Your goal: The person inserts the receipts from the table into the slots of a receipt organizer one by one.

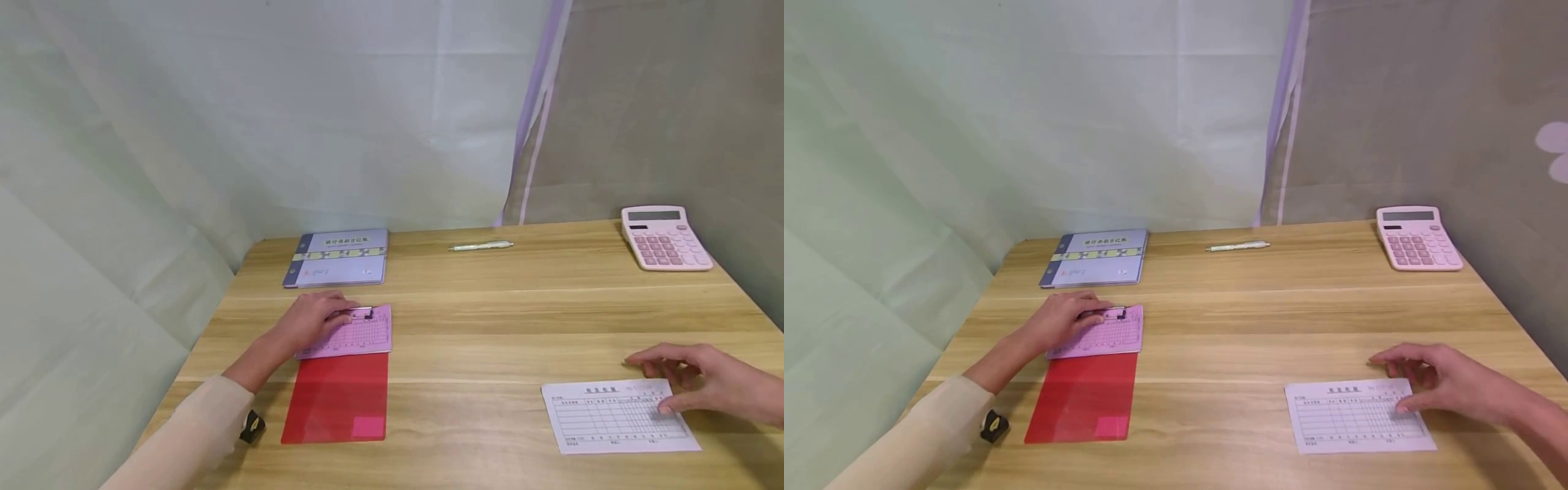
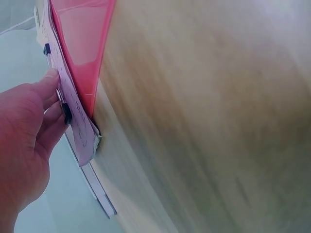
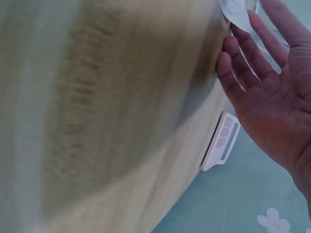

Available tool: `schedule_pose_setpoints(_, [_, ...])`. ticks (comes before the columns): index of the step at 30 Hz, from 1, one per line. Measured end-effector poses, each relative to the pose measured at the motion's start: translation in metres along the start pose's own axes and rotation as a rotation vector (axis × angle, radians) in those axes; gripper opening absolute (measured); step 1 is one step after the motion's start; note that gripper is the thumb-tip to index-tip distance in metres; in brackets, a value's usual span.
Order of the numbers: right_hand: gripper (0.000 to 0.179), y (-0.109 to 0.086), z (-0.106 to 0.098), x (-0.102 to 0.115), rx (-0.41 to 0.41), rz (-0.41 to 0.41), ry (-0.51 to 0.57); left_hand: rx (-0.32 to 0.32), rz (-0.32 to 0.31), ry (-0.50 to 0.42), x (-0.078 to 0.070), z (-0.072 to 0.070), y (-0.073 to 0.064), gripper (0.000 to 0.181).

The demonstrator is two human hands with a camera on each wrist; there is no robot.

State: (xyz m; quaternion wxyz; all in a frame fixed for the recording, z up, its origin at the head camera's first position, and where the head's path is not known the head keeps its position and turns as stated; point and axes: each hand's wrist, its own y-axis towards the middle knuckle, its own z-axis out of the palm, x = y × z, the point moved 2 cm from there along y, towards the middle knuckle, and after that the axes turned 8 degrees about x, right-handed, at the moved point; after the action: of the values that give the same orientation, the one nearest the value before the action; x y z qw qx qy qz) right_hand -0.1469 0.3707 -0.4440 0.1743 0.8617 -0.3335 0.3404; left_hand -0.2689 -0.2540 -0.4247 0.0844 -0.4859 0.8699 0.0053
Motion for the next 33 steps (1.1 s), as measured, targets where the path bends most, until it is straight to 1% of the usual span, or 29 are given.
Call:
schedule_pose_setpoints(3, [0.057,0.000,0.003,-0.001,-0.026,-0.003,-0.051,-0.002,0.003,0.009,0.001,0.001,-0.001,0.040])
schedule_pose_setpoints(6, [0.047,0.001,0.002,-0.002,-0.030,0.037,-0.079,-0.005,0.003,0.014,0.001,0.001,-0.001,0.040])
schedule_pose_setpoints(7, [0.043,0.001,0.002,-0.002,-0.032,0.061,-0.095,-0.006,0.002,0.014,0.001,0.001,-0.002,0.041])
schedule_pose_setpoints(12, [0.023,0.002,-0.001,-0.003,-0.025,0.255,-0.145,-0.010,-0.001,0.005,0.001,0.001,-0.003,0.041])
schedule_pose_setpoints(14, [0.019,0.002,-0.001,-0.003,-0.034,0.299,-0.170,-0.010,-0.001,0.003,0.001,0.001,-0.003,0.041])
schedule_pose_setpoints(16, [0.018,0.003,-0.002,-0.003,-0.046,0.309,-0.179,-0.010,-0.001,0.005,0.001,0.000,-0.004,0.041])
schedule_pose_setpoints(22, [0.023,0.004,-0.004,0.000,-0.102,0.268,-0.183,-0.011,-0.003,0.007,0.000,0.001,-0.004,0.041])
schedule_pose_setpoints(25, [0.018,0.007,-0.007,0.002,-0.107,0.263,-0.165,-0.013,-0.002,0.006,0.000,0.001,-0.003,0.041])
schedule_pose_setpoints(29, [0.010,0.019,-0.016,0.008,-0.071,0.292,-0.099,-0.007,-0.002,0.000,0.000,0.001,-0.003,0.042])
schedule_pose_setpoints(33, [0.011,0.040,-0.025,0.019,-0.076,0.283,-0.033,0.000,0.002,0.000,0.000,0.001,-0.003,0.042])
